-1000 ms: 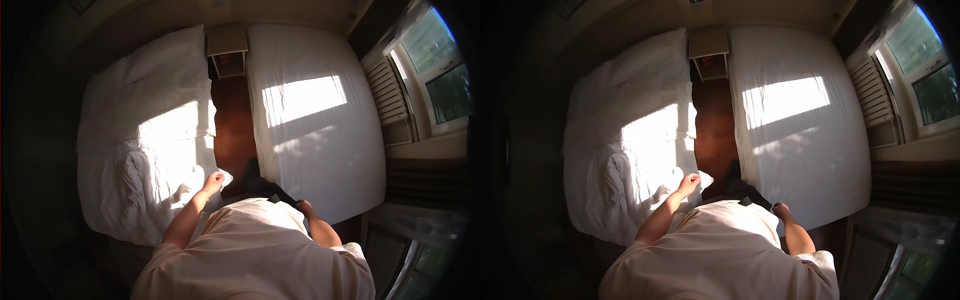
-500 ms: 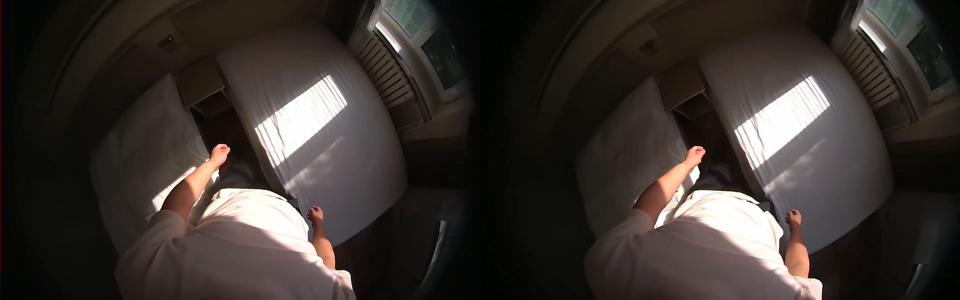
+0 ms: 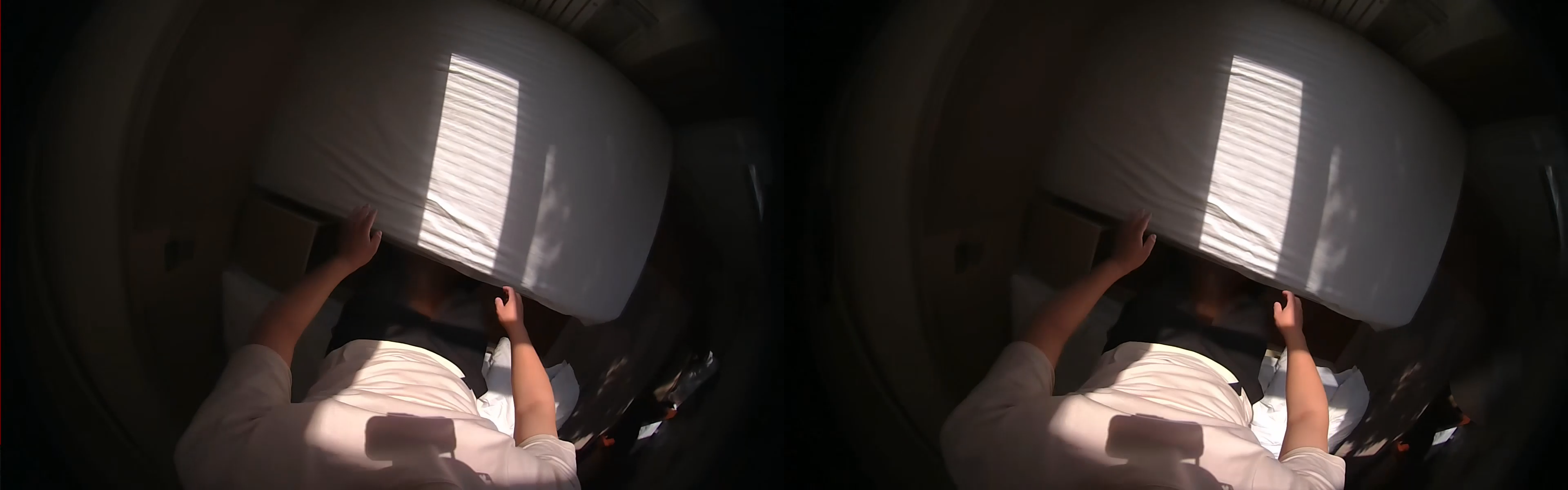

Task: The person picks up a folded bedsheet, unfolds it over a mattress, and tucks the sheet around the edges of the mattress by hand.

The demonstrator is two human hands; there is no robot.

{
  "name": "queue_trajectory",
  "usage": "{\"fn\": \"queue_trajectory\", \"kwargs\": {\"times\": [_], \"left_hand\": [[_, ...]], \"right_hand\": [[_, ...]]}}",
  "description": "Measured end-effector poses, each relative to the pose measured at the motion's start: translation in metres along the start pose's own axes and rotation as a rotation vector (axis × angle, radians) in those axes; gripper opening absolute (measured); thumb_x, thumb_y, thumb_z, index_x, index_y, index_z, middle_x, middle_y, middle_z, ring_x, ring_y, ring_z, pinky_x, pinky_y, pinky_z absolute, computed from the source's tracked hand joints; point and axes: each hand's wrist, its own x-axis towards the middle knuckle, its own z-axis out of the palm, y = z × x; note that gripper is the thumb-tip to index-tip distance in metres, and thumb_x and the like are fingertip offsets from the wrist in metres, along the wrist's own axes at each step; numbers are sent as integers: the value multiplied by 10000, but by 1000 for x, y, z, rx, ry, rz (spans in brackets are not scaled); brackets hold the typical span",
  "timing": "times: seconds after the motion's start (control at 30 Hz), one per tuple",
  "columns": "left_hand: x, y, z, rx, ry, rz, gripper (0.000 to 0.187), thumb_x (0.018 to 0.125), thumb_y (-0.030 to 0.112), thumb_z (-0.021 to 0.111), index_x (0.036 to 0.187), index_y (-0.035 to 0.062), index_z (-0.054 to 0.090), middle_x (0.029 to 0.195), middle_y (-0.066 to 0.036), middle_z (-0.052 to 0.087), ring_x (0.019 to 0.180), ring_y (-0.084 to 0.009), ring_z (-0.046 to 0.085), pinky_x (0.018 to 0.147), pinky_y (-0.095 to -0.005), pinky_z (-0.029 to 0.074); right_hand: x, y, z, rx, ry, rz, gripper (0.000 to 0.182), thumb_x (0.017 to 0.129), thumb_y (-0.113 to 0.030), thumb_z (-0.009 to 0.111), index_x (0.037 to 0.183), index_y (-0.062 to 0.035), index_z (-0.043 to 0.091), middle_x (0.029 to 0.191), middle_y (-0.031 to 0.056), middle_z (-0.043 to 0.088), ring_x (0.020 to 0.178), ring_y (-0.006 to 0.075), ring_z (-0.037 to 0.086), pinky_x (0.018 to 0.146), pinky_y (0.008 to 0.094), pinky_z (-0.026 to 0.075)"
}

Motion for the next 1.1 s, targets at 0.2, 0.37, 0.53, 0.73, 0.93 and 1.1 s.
{"fn": "queue_trajectory", "kwargs": {"times": [0.2, 0.37, 0.53, 0.73, 0.93, 1.1], "left_hand": [[104, -4, 61, 63, -88, 258, 592, 946, 244, 605, 1460, 18, 418, 1552, -198, 361, 1450, -387, 308, 1194, -516, 246], [170, -1, 202, 113, -106, 491, 573, 1007, 373, 489, 1500, 96, 402, 1588, -97, 344, 1487, -282, 273, 1219, -500, 184], [189, -20, 301, 119, -64, 511, 613, 1013, 507, 410, 1530, 179, 382, 1620, -54, 299, 1505, -244, 234, 1234, -487, 125], [179, -182, 193, 339, 25, 40, 688, 983, 520, 481, 1544, 148, 339, 1618, -130, 282, 1504, -346, 207, 1217, -558, 114], [126, -453, 99, 575, -235, -895, 702, 1032, 522, 371, 1566, 78, 268, 1607, -206, 267, 1493, -372, 242, 1173, -595, 227], [184, -340, 65, 556, 161, -154, 628, 993, 413, 500, 1507, 73, 381, 1574, -192, 335, 1463, -375, 303, 1188, -551, 238]], "right_hand": [[142, -133, 56, -87, 86, -249, 480, 898, -189, 675, 1344, -74, 538, 1429, 209, 485, 1322, 406, 448, 1102, 475, 385], [306, -99, 104, -310, 393, -184, 595, 957, -295, 603, 1498, -135, 413, 1580, 190, 320, 1463, 376, 288, 1164, 508, 290], [345, -41, 175, -493, 432, 5, 697, 992, -435, 498, 1586, -169, 250, 1662, 128, 161, 1540, 318, 104, 1176, 635, 140], [339, -33, 184, -557, 476, -77, 717, 987, -457, 489, 1584, -136, 251, 1670, 118, 134, 1544, 309, 86, 1195, 616, 69], [267, -99, 228, -568, 234, -142, 802, 956, -460, 540, 1582, -71, 224, 1662, 201, 79, 1541, 372, 29, 1183, 647, -18], [145, -194, 296, -468, -382, -558, 785, 877, -500, 640, 1541, -183, 368, 1646, 163, 187, 1538, 364, 92, 1161, 706, 68]]}}
